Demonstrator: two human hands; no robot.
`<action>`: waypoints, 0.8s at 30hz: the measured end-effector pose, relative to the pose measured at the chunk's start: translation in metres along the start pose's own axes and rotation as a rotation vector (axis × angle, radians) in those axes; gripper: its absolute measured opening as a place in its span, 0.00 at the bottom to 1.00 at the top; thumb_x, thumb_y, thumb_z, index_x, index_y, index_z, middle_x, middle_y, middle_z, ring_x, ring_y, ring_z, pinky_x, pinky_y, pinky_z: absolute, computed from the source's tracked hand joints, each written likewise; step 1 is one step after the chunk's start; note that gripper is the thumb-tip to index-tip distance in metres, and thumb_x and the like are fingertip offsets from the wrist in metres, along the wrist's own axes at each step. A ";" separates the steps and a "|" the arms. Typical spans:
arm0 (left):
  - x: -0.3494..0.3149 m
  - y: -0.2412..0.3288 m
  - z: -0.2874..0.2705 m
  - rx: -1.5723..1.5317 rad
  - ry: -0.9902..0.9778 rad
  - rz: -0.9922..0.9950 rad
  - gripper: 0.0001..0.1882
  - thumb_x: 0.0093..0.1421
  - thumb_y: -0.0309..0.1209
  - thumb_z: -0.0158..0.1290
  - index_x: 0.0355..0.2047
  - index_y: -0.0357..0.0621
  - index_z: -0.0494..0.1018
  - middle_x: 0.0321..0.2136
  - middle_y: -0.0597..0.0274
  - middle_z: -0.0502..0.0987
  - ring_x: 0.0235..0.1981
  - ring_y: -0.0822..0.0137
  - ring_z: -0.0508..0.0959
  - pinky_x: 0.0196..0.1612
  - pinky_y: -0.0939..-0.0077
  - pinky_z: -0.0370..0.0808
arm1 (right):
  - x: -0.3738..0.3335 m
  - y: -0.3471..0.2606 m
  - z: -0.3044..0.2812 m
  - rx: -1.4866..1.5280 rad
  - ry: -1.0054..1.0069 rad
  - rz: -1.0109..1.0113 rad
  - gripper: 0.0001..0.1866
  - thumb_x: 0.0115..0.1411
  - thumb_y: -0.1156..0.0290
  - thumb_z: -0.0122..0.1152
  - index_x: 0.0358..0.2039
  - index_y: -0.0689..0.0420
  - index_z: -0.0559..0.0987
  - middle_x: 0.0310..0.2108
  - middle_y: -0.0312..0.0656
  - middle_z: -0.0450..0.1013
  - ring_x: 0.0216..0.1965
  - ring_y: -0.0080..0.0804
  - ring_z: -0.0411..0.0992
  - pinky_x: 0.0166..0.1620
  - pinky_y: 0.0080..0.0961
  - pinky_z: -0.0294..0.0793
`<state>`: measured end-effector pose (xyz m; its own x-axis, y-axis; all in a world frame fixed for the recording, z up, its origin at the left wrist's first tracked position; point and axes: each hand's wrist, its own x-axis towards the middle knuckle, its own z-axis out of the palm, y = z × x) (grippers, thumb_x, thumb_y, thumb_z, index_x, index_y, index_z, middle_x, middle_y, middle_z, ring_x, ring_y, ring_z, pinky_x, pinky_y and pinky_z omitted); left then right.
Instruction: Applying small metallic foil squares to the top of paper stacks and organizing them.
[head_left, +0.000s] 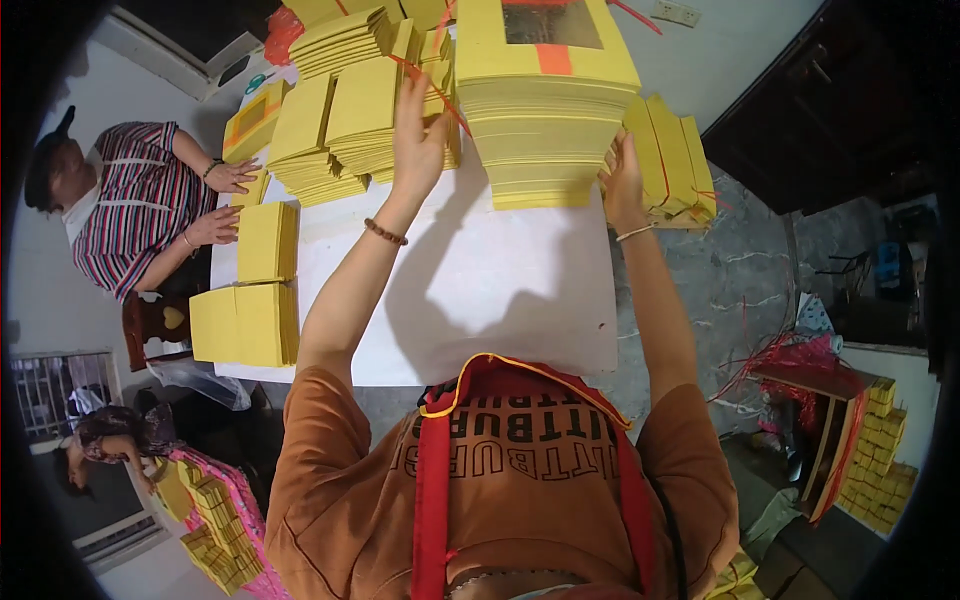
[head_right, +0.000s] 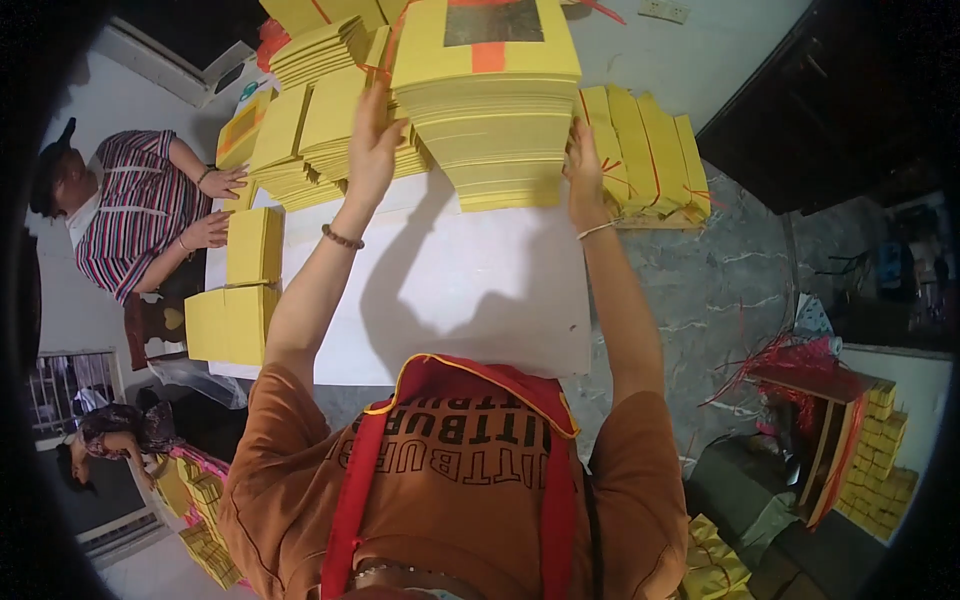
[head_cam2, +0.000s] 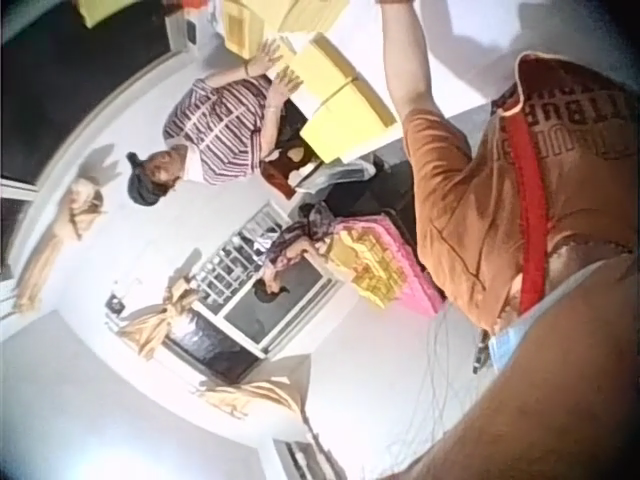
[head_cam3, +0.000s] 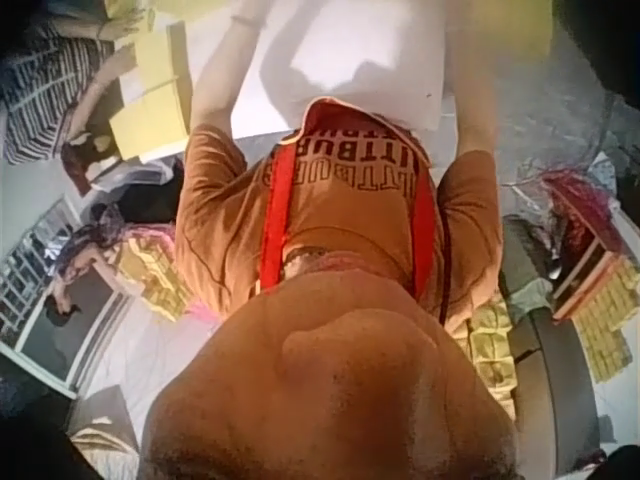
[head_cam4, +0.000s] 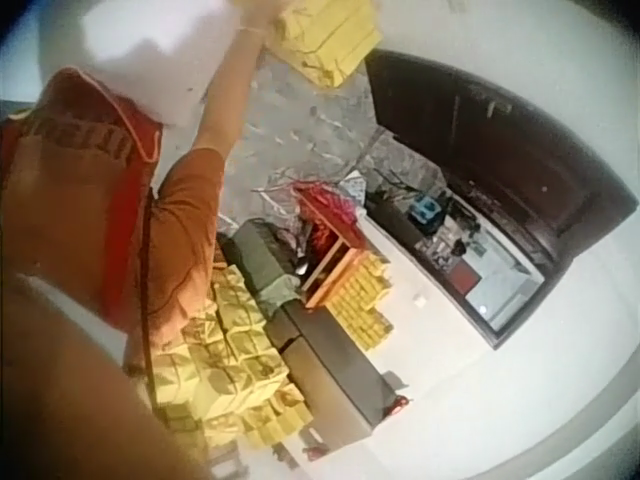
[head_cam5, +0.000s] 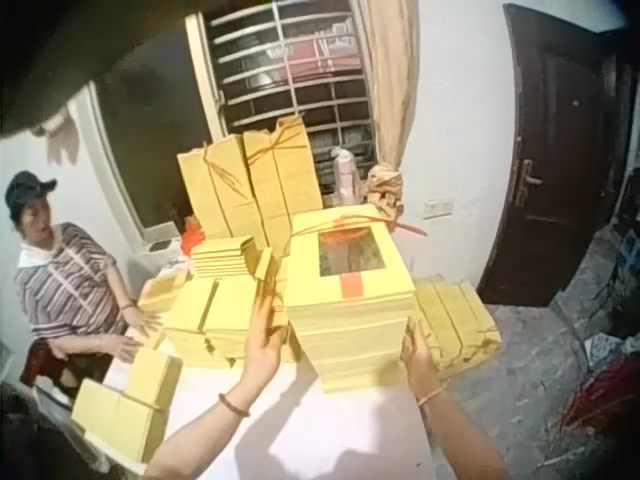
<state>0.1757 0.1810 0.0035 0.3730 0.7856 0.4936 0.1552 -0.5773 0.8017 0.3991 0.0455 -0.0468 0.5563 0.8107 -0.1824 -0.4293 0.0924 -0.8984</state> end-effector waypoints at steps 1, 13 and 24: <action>-0.002 0.013 -0.004 0.001 -0.012 0.004 0.27 0.56 0.22 0.47 0.57 0.42 0.58 0.61 0.46 0.49 0.53 0.62 0.65 0.49 0.72 0.70 | -0.007 0.002 0.002 0.009 0.009 -0.002 0.28 0.63 0.47 0.33 0.58 0.50 0.59 0.54 0.29 0.61 0.55 0.19 0.58 0.48 0.13 0.57; -0.016 0.079 -0.015 0.857 -0.008 0.691 0.36 0.42 0.43 0.63 0.54 0.67 0.63 0.60 0.54 0.50 0.60 0.50 0.47 0.55 0.43 0.43 | -0.061 0.036 0.082 -0.404 0.340 -0.447 0.59 0.42 0.48 0.67 0.62 0.61 0.39 0.62 0.57 0.41 0.63 0.51 0.39 0.61 0.44 0.37; -0.026 0.080 -0.034 0.817 -0.037 0.683 0.38 0.45 0.47 0.61 0.57 0.60 0.59 0.58 0.53 0.54 0.59 0.51 0.51 0.55 0.48 0.47 | -0.079 0.045 0.092 -0.355 0.309 -0.478 0.60 0.40 0.47 0.67 0.62 0.59 0.39 0.61 0.55 0.41 0.62 0.50 0.40 0.61 0.44 0.38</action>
<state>0.1471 0.1219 0.0658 0.6386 0.2394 0.7314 0.4637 -0.8782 -0.1174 0.2701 0.0392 -0.0363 0.8280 0.5200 0.2097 0.1456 0.1617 -0.9760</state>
